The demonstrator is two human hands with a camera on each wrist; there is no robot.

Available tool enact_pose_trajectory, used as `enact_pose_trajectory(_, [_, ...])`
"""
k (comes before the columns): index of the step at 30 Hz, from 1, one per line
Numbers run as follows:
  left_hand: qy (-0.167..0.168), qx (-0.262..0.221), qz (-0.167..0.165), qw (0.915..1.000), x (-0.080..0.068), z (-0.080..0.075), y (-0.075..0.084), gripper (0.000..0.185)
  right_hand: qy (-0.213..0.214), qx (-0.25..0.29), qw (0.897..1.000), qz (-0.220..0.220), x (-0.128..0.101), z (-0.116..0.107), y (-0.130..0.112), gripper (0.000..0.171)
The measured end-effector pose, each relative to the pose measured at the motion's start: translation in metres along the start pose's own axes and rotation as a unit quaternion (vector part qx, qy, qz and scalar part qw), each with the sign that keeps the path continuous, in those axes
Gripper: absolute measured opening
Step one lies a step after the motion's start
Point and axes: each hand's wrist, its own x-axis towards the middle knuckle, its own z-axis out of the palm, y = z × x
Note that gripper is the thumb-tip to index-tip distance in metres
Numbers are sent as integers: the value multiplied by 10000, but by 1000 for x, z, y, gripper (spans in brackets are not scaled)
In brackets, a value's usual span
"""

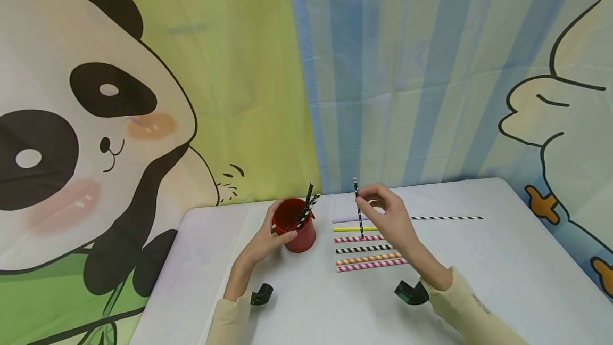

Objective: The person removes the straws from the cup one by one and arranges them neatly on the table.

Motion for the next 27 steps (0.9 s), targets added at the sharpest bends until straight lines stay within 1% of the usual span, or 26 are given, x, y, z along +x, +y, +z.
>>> enact_pose_trajectory(4, [12, 14, 48, 10000, 0, 0, 0, 87, -25, -298, 9995, -95, -1, -3, -1, 12])
enact_pose_trajectory(8, [40, 28, 107, 9999, 0, 0, 0, 89, -77, -658, 9971, -379, -1, -7, -1, 11])
enact_pose_trajectory(14, [33, 21, 62, 10000, 0, 0, 0, 91, -241, -1156, 9906, -692, -2, -15, 3, 10])
enact_pose_trajectory(17, [42, 26, 9, 10000, 0, 1, 2, 91, -345, -1437, 9853, -854, -2, -19, 5, 11])
enact_pose_trajectory(19, [40, 21, -21, 10000, -1, 1, 5, 90, -399, -1600, 9814, -978, -2, -21, 6, 11])
enact_pose_trajectory(22, [13, -27, -43, 10000, -6, 3, 17, 89, -481, -1815, 9755, -1148, -2, -25, 9, 12])
enact_pose_trajectory(25, [-15, -70, -28, 10000, -10, 3, 28, 89, -575, -2027, 9700, -1209, -4, -29, 12, 14])
enact_pose_trajectory(27, [-23, -74, -4, 10000, -11, 3, 31, 89, -638, -2171, 9665, -1211, -5, -33, 15, 15])
